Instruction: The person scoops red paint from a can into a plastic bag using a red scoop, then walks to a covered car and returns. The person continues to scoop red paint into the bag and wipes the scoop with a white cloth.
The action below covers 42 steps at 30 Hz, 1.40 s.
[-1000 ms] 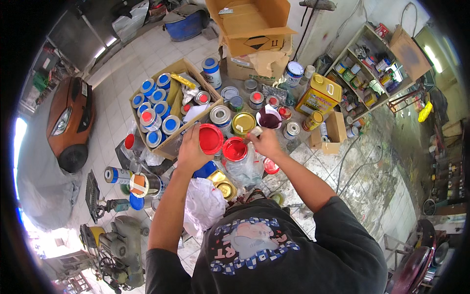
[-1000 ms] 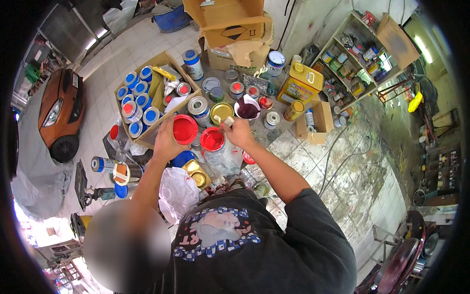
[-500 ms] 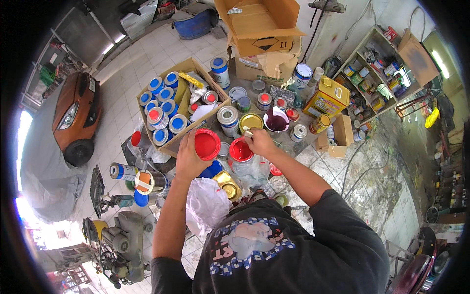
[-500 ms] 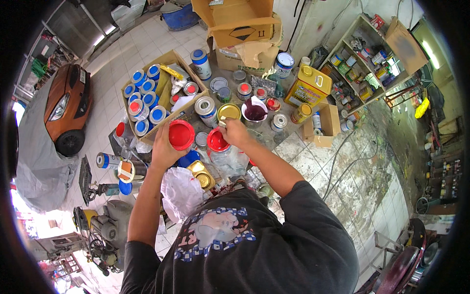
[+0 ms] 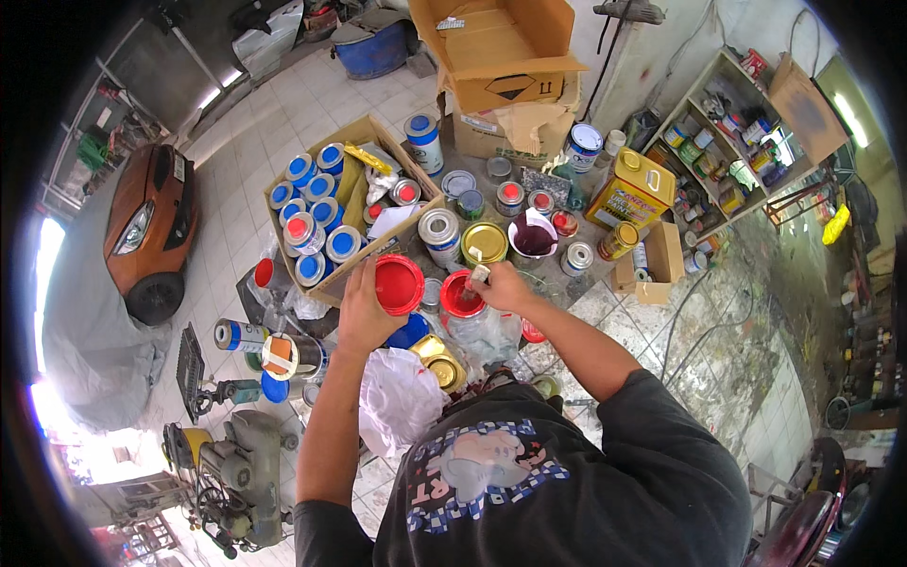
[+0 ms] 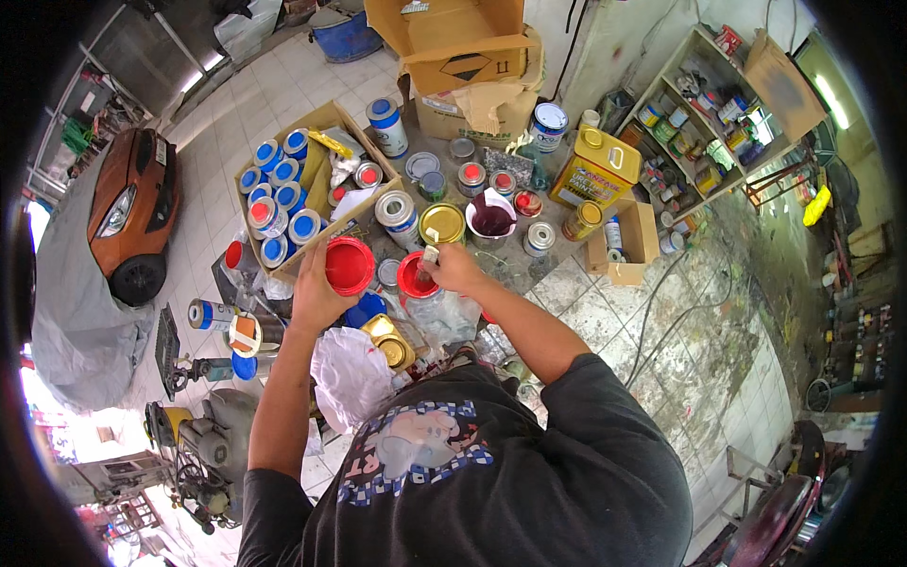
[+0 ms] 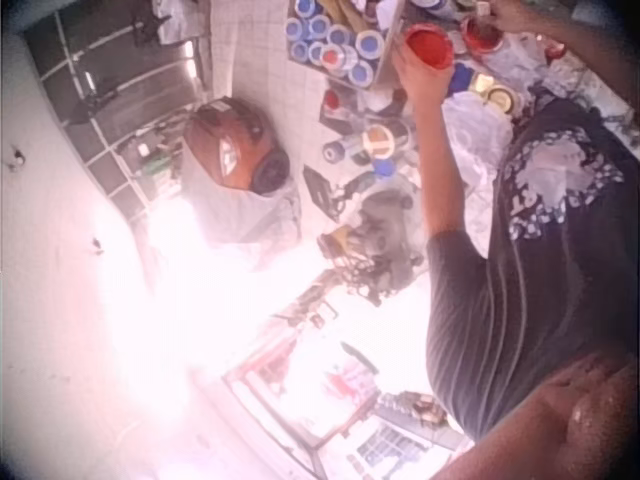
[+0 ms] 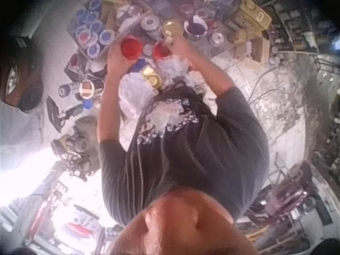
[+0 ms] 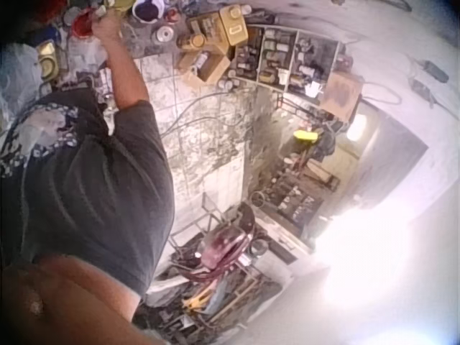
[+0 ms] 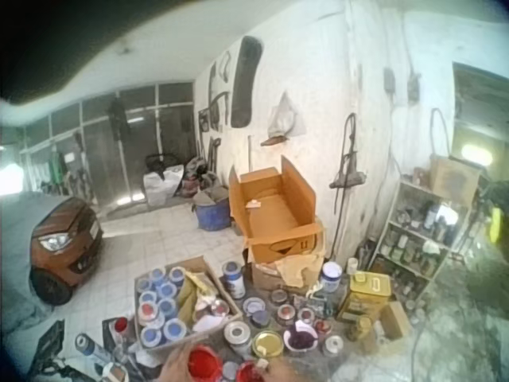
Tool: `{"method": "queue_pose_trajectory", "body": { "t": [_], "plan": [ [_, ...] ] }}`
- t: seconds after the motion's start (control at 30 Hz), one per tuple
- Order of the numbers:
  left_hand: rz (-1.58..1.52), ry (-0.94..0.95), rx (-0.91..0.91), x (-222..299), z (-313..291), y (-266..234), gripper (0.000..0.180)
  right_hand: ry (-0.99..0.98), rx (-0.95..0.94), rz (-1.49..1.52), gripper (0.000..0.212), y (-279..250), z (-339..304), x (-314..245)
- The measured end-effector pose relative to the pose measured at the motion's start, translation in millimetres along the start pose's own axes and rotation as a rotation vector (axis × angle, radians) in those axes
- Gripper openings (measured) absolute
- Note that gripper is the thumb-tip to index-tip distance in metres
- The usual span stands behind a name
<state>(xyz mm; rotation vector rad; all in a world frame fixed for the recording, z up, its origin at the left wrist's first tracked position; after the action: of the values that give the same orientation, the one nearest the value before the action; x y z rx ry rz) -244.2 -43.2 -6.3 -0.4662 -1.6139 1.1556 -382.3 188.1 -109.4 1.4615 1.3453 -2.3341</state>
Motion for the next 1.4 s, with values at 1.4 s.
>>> {"method": "queue_pose_trajectory", "body": {
  "t": [1.4],
  "plan": [
    [0.013,0.322,-0.107,33.7,14.4,44.1,0.096,-0.031,0.404,0.663,0.019,-54.1,-24.6,-40.1]
  ]
}}
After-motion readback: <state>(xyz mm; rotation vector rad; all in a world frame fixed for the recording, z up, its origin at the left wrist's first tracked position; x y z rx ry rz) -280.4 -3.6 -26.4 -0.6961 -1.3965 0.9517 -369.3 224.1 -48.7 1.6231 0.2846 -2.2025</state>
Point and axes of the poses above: each hand's wrist, its own z-axis towards the middle knuckle, its own y-axis out of the palm, x = y × z, the point moved 2 cm from there along z, towards the middle knuckle, and after that the axes turned 15 degrees about -y, right-handed, at the moved point
